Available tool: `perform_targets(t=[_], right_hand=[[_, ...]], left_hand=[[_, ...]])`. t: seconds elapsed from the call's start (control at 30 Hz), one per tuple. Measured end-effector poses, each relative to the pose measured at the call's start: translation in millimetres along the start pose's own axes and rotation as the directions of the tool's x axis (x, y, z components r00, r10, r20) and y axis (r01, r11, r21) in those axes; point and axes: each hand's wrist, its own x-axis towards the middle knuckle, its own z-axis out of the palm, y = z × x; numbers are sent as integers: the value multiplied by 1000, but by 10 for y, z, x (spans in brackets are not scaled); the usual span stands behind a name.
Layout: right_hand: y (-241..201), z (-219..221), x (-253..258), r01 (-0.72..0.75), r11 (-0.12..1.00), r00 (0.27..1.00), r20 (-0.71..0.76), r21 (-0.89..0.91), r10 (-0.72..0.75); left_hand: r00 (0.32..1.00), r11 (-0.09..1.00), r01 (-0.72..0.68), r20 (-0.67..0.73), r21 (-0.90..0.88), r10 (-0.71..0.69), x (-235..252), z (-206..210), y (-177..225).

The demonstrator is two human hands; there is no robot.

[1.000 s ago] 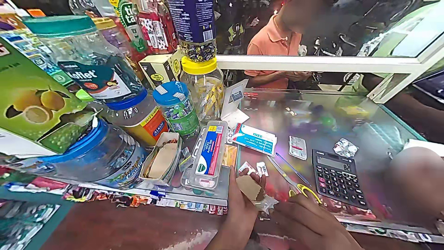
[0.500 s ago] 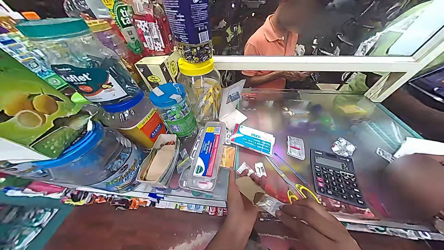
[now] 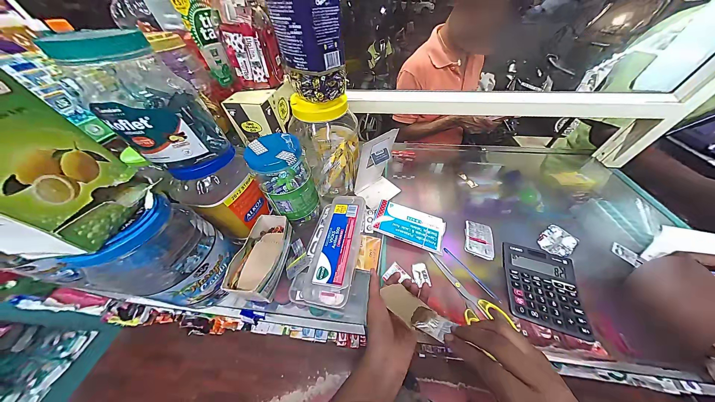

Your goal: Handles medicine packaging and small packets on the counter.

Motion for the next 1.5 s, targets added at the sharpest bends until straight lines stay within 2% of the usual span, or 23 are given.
perform_targets(t=[0.13, 0.23, 0.43, 0.6, 1.07, 1.13, 1.17, 1.23, 1.27, 1.33, 1.4, 1.47, 1.5], right_hand=[[-88, 9, 52, 54, 978, 998, 43, -200, -47], [-107, 59, 94, 73, 961, 997, 42, -267, -64], [-79, -12, 140, 24, 984, 999, 30, -174, -19], [-103, 37, 144, 84, 959, 996, 41, -269, -75], [-78, 433, 186, -9, 963, 999, -43, -270, -3], [-72, 445, 203, 8, 981, 1000, 21, -192, -4], [-56, 403, 239, -6, 995, 998, 61, -95, 12], [122, 246, 381, -115, 983, 990, 101, 144, 101], [330, 169, 484, -197, 962, 979, 85, 190, 183], [1020, 19, 806, -412, 908, 910, 95, 82, 404], [1971, -18, 1085, -638, 760, 739, 178, -120, 649], [2819, 78, 1135, -802, 565, 547, 142, -194, 825], [3101, 140, 1115, -855, 482, 470, 107, -193, 876]], left_hand=[[1000, 1000, -6, 6, -2, 6, 8, 8, 7], [1000, 1000, -15, 25, -14, 15, 11, 5, 6], [999, 999, -9, 32, -37, 11, 36, 4, 68], [999, 1000, -20, 30, -12, 20, 55, 12, 41], [999, 1000, -9, 52, 23, 8, -9, 34, -77], [998, 1000, -6, 62, 15, 5, 11, 8, -74], [997, 1000, 1, 71, 9, -2, 29, -9, -54], [997, 1000, 24, 74, -5, -24, 50, -28, 11], [997, 999, 39, 75, -28, -37, 54, -38, 38], [994, 991, 80, 84, -107, -72, 49, -36, 68], [991, 987, 109, 92, -118, -98, 11, -41, 75], [988, 988, 122, 108, -93, -112, -37, -51, 84], [986, 990, 122, 120, -77, -112, -52, -51, 107]])
